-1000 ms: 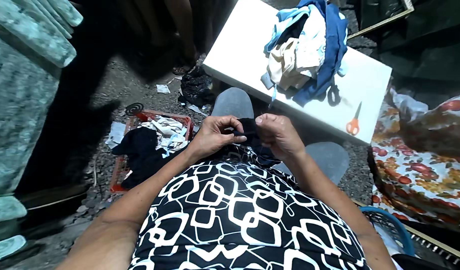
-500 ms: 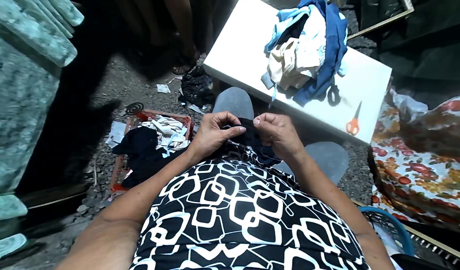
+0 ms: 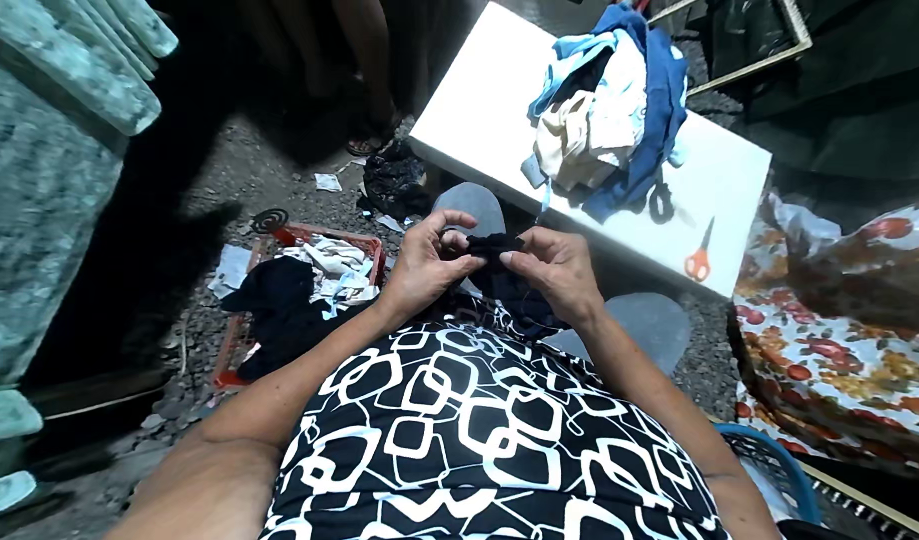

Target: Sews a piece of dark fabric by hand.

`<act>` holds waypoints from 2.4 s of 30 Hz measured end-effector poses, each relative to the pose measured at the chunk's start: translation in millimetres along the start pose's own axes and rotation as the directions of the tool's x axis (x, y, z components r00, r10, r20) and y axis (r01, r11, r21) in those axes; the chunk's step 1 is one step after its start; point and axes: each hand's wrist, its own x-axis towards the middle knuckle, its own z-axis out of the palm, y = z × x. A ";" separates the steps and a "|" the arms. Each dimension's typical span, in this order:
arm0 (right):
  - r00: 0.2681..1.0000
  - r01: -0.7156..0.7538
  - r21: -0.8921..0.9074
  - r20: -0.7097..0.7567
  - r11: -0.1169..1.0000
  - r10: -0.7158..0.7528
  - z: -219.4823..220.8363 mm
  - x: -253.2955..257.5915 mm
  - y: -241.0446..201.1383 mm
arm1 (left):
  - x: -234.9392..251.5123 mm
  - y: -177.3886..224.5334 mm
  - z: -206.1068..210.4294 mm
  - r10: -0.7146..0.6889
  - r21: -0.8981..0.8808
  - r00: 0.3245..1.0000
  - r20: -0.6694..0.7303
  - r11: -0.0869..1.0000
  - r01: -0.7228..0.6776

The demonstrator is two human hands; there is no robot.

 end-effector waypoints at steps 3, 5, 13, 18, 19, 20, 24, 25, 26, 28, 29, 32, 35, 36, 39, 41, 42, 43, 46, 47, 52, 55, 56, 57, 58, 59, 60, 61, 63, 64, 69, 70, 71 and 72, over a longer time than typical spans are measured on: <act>0.999 0.044 -0.049 0.006 0.998 -0.044 -4.5 1.1 -7.1 | 2.1 1.1 -0.6 -0.130 -0.074 0.991 0.028 0.989 0.131; 1.000 -0.005 -0.021 -0.001 1.000 0.005 -2.3 -2.6 -10.8 | -0.4 4.8 1.5 -0.184 -0.114 0.980 0.080 0.975 0.193; 0.962 -0.271 0.184 0.017 0.945 0.273 0.5 -3.5 -12.2 | -6.6 2.5 8.8 -0.169 -0.168 0.982 0.089 0.969 0.182; 0.954 -0.299 0.216 0.043 0.930 0.297 -0.2 2.1 -5.4 | -8.2 -4.3 11.2 -0.112 -0.087 0.991 0.077 0.989 0.119; 0.954 -0.298 0.196 0.037 0.934 0.296 0.8 2.1 -4.8 | -8.8 -5.2 11.1 -0.124 -0.097 0.990 0.067 0.987 0.131; 0.957 -0.290 0.156 0.027 0.944 0.289 1.5 1.7 -3.8 | -9.0 -4.9 11.0 -0.151 -0.128 0.987 0.056 0.979 0.157; 0.986 -0.161 -0.126 0.024 0.979 0.165 -3.1 -6.7 -1.5 | -3.0 10.9 14.8 -0.425 -0.309 0.903 -0.057 0.868 0.389; 0.992 -0.115 -0.186 0.022 0.976 0.121 -3.7 -9.1 -2.9 | -3.3 4.7 12.7 -0.432 -0.348 0.900 -0.059 0.854 0.387; 0.997 -0.068 -0.239 0.028 0.969 0.077 -3.9 -10.7 -4.3 | -6.5 -0.6 10.4 -0.417 -0.347 0.908 -0.046 0.859 0.377; 0.998 -0.002 -0.325 0.058 0.946 0.022 -1.8 -13.0 -6.0 | -10.5 -6.1 7.9 -0.405 -0.351 0.914 -0.024 0.859 0.372; 0.998 0.016 -0.360 0.069 0.933 0.010 0.1 -14.2 -6.4 | -10.5 -6.4 8.2 -0.410 -0.350 0.912 -0.023 0.858 0.376; 0.998 0.058 -0.470 0.041 0.881 -0.044 6.1 -17.4 -7.1 | -9.1 -3.2 10.6 -0.394 -0.333 0.918 -0.042 0.872 0.359; 0.990 0.123 -0.554 0.012 0.823 -0.141 8.1 -18.8 -10.7 | -3.7 -4.9 13.1 -0.387 -0.395 0.919 -0.079 0.858 0.328; 0.986 0.134 -0.570 -0.003 0.811 -0.165 8.7 -18.6 -10.2 | -2.2 -5.7 13.9 -0.392 -0.414 0.915 -0.092 0.851 0.323; 0.982 0.121 -0.566 -0.051 0.815 -0.181 10.9 -18.5 -5.7 | -9.4 -3.5 11.7 -0.370 -0.349 0.926 -0.075 0.880 0.323; 0.985 0.104 -0.567 -0.056 0.817 -0.164 12.5 -19.8 -5.3 | -13.8 -2.7 10.4 -0.353 -0.318 0.934 -0.063 0.894 0.316; 0.986 0.100 -0.570 -0.054 0.816 -0.158 13.0 -20.2 -5.1 | -14.4 -3.1 10.1 -0.347 -0.315 0.936 -0.060 0.896 0.312; 0.987 0.097 -0.572 -0.051 0.814 -0.154 13.2 -20.5 -5.0 | -14.6 -3.7 9.8 -0.341 -0.313 0.938 -0.057 0.899 0.307; 0.989 0.093 -0.579 -0.041 0.810 -0.143 12.8 -20.7 -5.8 | -15.2 -4.2 9.2 -0.325 -0.309 0.944 -0.055 0.905 0.293; 0.989 0.090 -0.580 -0.041 0.810 -0.139 12.8 -20.9 -6.2 | -15.4 -4.2 9.0 -0.324 -0.305 0.944 -0.053 0.906 0.294; 0.991 0.085 -0.573 -0.037 0.815 -0.129 12.6 -21.1 -7.3 | -15.1 -3.5 8.9 -0.328 -0.315 0.944 -0.044 0.901 0.299; 0.991 0.089 -0.565 -0.030 0.820 -0.128 12.2 -20.8 -6.2 | -15.6 -3.1 8.9 -0.289 -0.262 0.956 -0.049 0.927 0.267; 0.992 0.087 -0.570 -0.028 0.817 -0.125 12.0 -20.9 -6.4 | -17.1 -2.1 8.6 -0.249 -0.217 0.967 -0.049 0.948 0.233; 0.992 0.086 -0.575 -0.025 0.814 -0.122 11.9 -21.1 -6.5 | -20.1 1.1 7.7 -0.189 -0.149 0.981 -0.039 0.972 0.181; 0.993 0.083 -0.580 -0.021 0.810 -0.117 11.7 -21.1 -6.7 | -24.4 6.8 5.8 -0.113 -0.066 0.994 -0.010 0.991 0.112; 0.993 0.080 -0.586 -0.019 0.806 -0.113 11.6 -20.9 -6.9 | -27.3 9.8 3.9 -0.028 0.011 0.999 0.020 1.000 0.028; 0.994 0.079 -0.592 -0.017 0.802 -0.110 11.6 -20.7 -6.8 | -28.7 9.8 2.2 0.052 0.073 0.997 0.054 0.996 -0.056; 0.994 0.079 -0.600 -0.015 0.796 -0.110 11.7 -20.6 -6.5 | -29.2 8.8 1.1 0.114 0.121 0.989 0.093 0.985 -0.125; 0.993 0.079 -0.609 -0.019 0.790 -0.114 12.6 -20.4 -5.7 | -27.7 7.2 2.7 0.200 0.183 0.966 0.162 0.956 -0.228; 0.993 0.078 -0.611 -0.025 0.788 -0.117 13.1 -20.0 -5.0 | -26.3 6.8 4.1 0.223 0.208 0.958 0.182 0.943 -0.259; 0.984 0.102 -0.643 -0.046 0.759 -0.171 13.0 -19.6 -6.0 | -27.0 11.6 5.3 0.093 0.102 0.987 0.128 0.989 -0.106; 0.984 0.105 -0.647 -0.044 0.755 -0.175 12.4 -19.3 -6.6 | -27.1 12.7 5.8 0.058 0.070 0.992 0.109 0.995 -0.066; 0.984 0.107 -0.650 -0.041 0.752 -0.175 11.7 -19.1 -6.8 | -27.1 13.2 6.2 0.036 0.050 0.995 0.096 0.998 -0.041; 0.984 0.109 -0.651 -0.037 0.751 -0.175 11.2 -19.1 -6.8 | -27.4 13.0 5.9 0.025 0.040 0.996 0.089 0.999 -0.029</act>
